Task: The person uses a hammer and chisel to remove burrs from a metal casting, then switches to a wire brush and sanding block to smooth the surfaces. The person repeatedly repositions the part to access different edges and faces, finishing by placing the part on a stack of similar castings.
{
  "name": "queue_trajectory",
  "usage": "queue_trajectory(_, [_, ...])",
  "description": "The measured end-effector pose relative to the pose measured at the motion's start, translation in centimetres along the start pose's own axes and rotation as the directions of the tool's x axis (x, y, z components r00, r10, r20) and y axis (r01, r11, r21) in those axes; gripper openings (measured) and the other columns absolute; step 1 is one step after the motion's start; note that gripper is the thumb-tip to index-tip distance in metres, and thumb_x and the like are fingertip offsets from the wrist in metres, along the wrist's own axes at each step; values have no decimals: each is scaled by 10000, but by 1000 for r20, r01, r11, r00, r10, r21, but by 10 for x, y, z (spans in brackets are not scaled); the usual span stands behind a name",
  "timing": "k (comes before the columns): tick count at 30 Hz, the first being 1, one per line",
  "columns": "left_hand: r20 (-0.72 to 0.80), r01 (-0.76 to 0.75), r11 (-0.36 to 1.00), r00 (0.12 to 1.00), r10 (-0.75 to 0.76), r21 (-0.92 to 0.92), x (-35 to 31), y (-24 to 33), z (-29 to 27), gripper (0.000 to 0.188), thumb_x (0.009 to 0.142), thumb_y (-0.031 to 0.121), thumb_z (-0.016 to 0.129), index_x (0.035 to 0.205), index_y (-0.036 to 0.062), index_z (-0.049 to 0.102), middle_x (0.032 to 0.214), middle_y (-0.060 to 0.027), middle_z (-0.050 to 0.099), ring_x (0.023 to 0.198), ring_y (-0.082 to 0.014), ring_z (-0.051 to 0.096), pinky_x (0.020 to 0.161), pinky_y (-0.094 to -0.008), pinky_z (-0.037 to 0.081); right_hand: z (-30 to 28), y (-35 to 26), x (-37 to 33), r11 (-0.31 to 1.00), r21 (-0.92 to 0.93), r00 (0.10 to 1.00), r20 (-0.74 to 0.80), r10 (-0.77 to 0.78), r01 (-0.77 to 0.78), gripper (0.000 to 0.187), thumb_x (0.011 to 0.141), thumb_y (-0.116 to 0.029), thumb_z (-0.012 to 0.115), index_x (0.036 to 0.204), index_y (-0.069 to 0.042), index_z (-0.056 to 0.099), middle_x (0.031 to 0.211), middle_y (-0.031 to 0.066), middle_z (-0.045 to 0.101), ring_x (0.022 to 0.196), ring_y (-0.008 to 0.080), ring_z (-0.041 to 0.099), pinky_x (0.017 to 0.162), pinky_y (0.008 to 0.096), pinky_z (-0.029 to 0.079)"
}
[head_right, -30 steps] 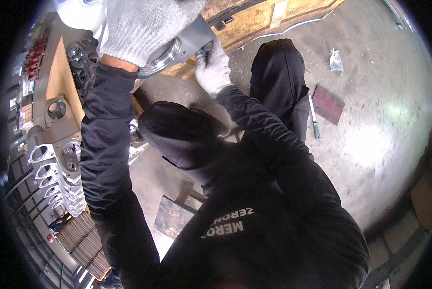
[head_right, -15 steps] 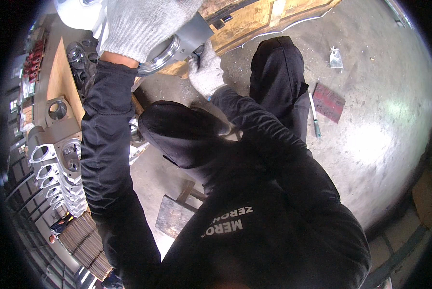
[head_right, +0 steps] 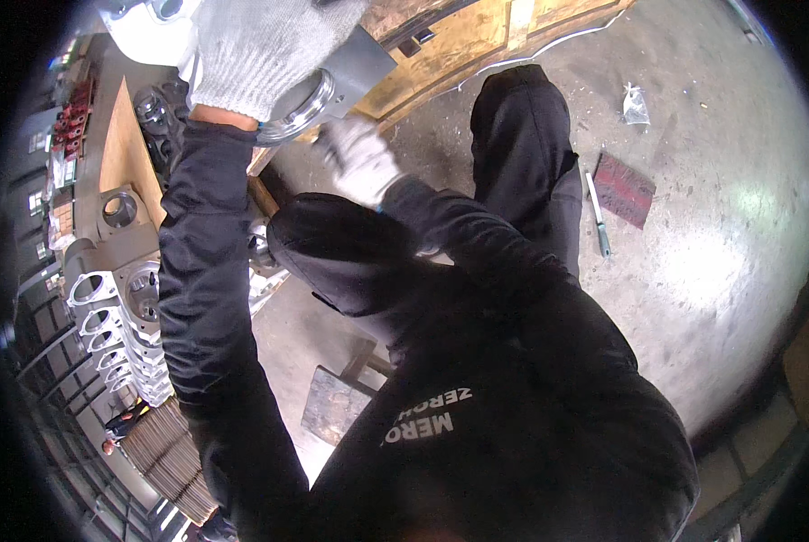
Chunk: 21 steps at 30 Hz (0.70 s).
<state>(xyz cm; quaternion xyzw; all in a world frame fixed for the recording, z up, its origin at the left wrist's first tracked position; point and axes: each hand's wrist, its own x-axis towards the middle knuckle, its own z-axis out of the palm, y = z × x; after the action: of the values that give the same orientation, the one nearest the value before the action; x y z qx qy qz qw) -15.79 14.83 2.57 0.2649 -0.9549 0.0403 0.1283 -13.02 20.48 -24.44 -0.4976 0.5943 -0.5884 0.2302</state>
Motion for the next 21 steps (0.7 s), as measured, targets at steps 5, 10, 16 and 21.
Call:
queue_trajectory(5, [122, -8, 996, 993, -3, 87, 10, -2, -11, 273, 941, 345, 649, 891, 111, 780, 841, -67, 682, 842, -244, 637, 821, -400, 512, 9, -14, -25, 996, -88, 997, 63, 34, -28, 163, 881, -128, 658, 1008, -71, 573, 913, 170, 668, 911, 420, 655, 789, 524, 512])
queue_trajectory(10, [-38, -109, 992, 993, 111, 58, 12, -12, 12, 275, 903, 353, 676, 885, 97, 773, 859, -82, 687, 890, -257, 650, 817, -402, 514, -111, -58, -29, 960, -189, 968, 104, 230, -207, 285, 966, -195, 671, 1199, -47, 599, 1002, 220, 710, 903, 399, 713, 790, 470, 560])
queue_trajectory(16, [-184, -183, 968, 959, 215, 174, -16, -42, 29, 234, 884, 305, 709, 957, 83, 701, 950, -106, 648, 919, -329, 648, 829, -451, 501, -284, -28, -26, 951, -132, 845, -505, 178, -279, 257, 1007, -215, 661, 1181, -36, 595, 907, 144, 709, 803, 247, 690, 768, 390, 554])
queue_trajectory(21, [-61, -301, 944, 948, 311, 137, 11, -34, 27, 210, 825, 209, 737, 1000, 98, 700, 1104, -69, 685, 1100, -281, 651, 960, -408, 493, -394, 191, -143, 339, -348, 486, -655, 579, -874, 519, 918, -431, 650, 1131, 41, 602, 1014, 323, 707, 1002, 469, 702, 878, 514, 554])
